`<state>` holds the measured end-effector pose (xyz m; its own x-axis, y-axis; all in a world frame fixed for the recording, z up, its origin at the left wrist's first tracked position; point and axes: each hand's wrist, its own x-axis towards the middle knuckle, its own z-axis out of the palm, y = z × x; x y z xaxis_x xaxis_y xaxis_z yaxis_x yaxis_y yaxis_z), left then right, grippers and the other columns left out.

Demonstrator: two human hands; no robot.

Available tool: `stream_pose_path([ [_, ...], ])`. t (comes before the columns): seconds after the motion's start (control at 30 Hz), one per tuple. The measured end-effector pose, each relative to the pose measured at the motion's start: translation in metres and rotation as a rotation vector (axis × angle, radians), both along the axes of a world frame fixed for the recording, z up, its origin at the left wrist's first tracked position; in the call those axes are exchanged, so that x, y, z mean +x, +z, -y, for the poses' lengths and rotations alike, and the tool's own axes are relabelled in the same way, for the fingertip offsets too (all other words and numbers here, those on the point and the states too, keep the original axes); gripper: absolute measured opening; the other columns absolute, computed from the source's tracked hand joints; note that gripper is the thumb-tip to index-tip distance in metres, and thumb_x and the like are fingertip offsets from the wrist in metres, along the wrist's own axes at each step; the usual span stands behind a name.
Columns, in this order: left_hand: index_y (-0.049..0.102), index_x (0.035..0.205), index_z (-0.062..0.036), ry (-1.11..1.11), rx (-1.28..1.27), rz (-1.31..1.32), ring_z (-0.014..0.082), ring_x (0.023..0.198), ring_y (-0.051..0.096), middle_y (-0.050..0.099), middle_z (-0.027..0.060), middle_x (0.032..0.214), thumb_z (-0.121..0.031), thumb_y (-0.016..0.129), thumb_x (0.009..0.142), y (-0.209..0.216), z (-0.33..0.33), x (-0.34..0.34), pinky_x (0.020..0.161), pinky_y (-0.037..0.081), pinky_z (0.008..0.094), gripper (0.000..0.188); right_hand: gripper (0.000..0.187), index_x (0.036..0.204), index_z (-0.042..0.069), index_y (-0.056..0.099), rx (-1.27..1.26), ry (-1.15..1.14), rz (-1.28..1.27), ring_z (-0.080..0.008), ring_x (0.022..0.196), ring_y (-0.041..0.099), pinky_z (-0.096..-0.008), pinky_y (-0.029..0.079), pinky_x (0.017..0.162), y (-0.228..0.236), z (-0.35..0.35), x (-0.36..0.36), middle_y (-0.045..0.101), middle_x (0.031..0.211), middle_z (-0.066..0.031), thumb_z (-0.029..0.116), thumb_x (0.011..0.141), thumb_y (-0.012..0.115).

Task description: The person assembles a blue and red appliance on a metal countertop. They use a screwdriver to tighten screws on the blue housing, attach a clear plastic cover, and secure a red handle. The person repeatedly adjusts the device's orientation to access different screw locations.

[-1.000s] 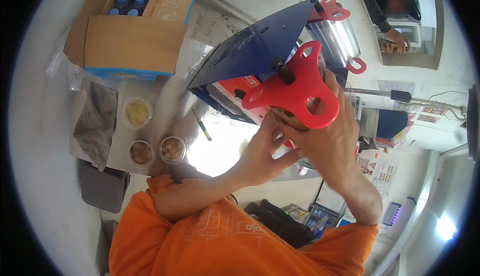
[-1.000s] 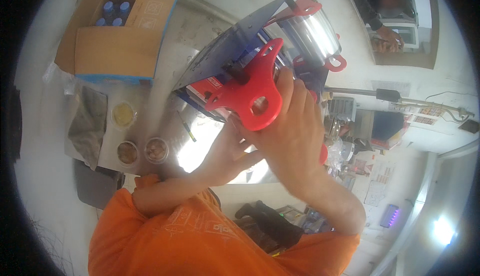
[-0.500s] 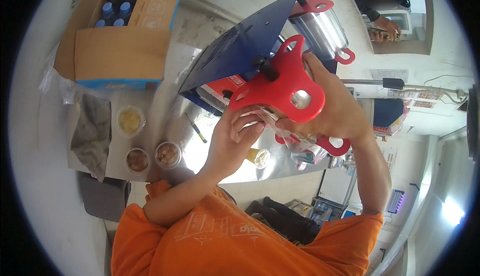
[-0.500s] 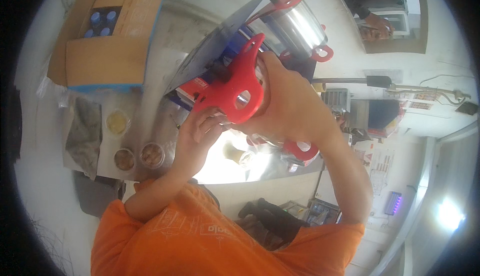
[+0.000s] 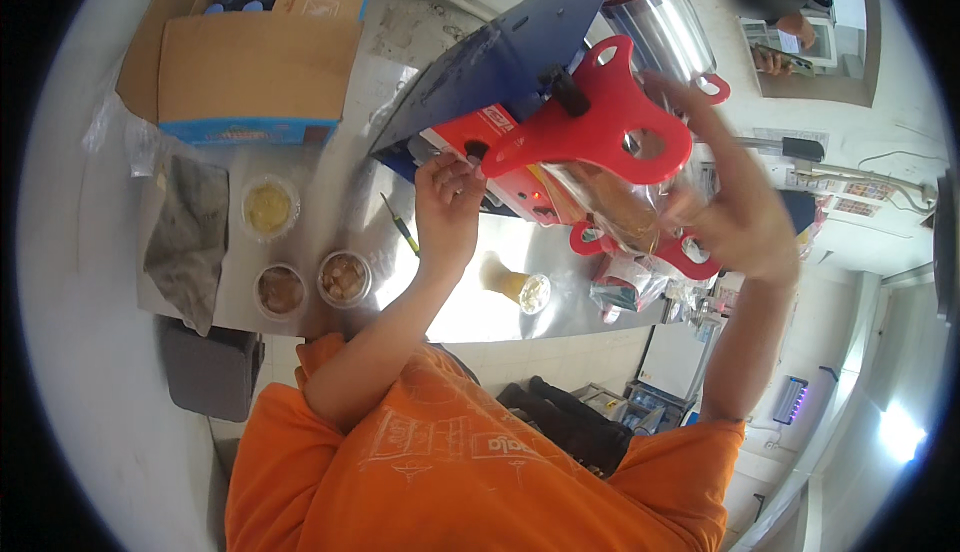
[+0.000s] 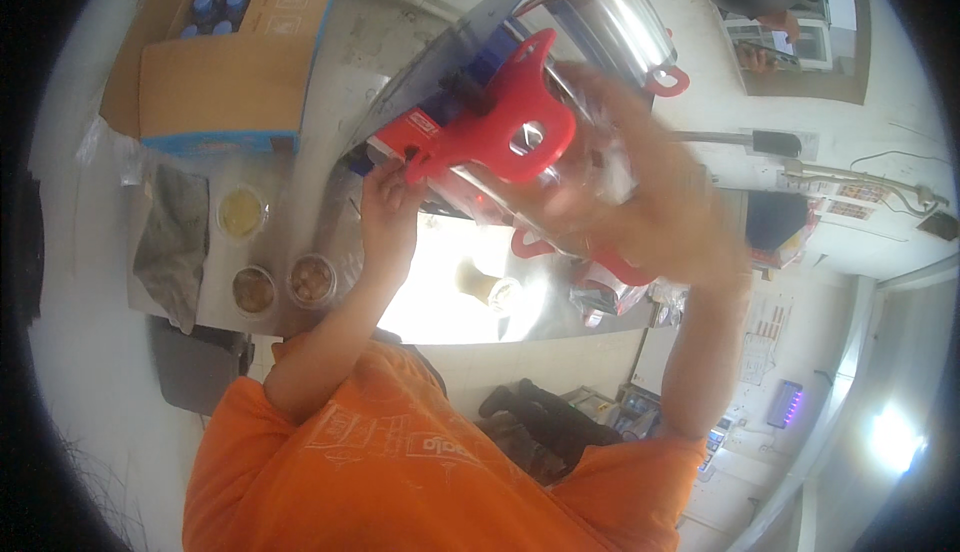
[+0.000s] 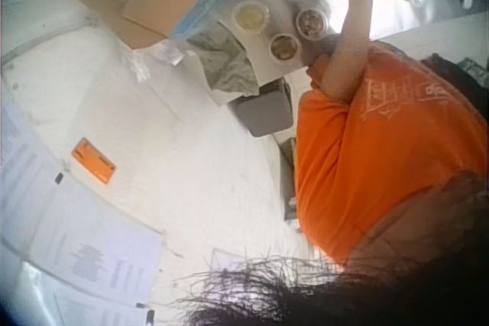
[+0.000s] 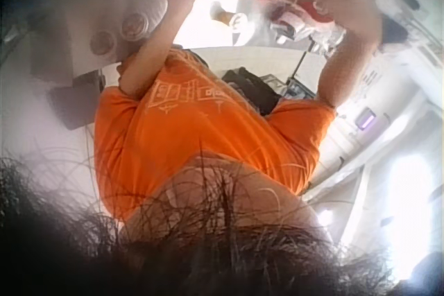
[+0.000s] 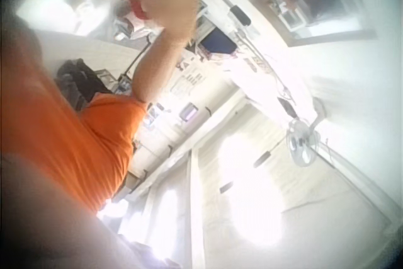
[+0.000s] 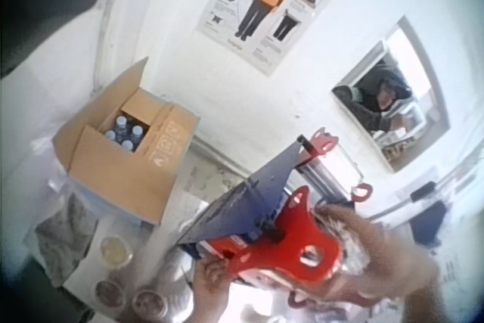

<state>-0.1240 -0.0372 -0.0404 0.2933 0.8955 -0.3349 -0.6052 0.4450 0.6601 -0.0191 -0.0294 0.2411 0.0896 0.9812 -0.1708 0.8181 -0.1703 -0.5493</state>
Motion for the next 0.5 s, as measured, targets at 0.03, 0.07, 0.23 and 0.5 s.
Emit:
stream_pose_path([
  [0.03,0.042,0.121,-0.0003,0.001,0.03,0.025,0.0134,0.098,0.055,0.053,0.0092,0.109,-0.006,0.067,0.09,-0.003,0.0,0.003,0.086,0.047,0.0253,0.041,0.072,0.13,-0.002,0.052,0.015,-0.012,0.018,-0.0248,0.121,0.053,-0.0403,0.039,0.103,0.013,-0.004,0.006,0.054,0.133,-0.014,0.046,0.082,0.074],
  [0.07,0.042,0.121,-0.0003,0.005,0.048,0.041,0.0136,0.098,0.055,0.053,0.0091,0.109,-0.006,0.067,0.089,-0.007,-0.001,0.003,0.086,0.047,0.0249,0.041,0.056,0.125,-0.001,0.056,0.131,-0.009,0.156,-0.0207,0.113,0.057,-0.0356,0.043,0.095,0.016,-0.007,0.012,0.06,0.124,-0.0117,0.035,0.086,0.072],
  [0.23,0.043,0.118,0.0,0.005,0.038,-0.059,0.0136,0.095,0.057,0.053,0.0101,0.108,-0.008,0.071,0.087,-0.02,0.0,-0.004,0.083,0.049,0.0255,0.042,0.026,0.108,-0.002,0.065,0.54,0.007,0.689,-0.0186,0.083,0.065,-0.0275,0.049,0.077,0.004,0.02,-0.028,0.07,0.091,-0.007,0.019,0.092,0.059],
  [0.5,0.045,0.119,-0.0005,0.063,0.164,-0.22,0.015,0.096,0.058,0.054,0.0107,0.11,-0.005,0.071,0.086,-0.015,0.002,-0.018,0.076,0.052,0.0252,0.043,0.037,0.088,-0.004,0.058,1.246,-0.633,0.075,-0.0235,0.065,0.062,-0.0326,0.051,0.065,-0.091,0.154,0.028,0.06,0.067,-0.0149,0.026,0.096,0.038],
])
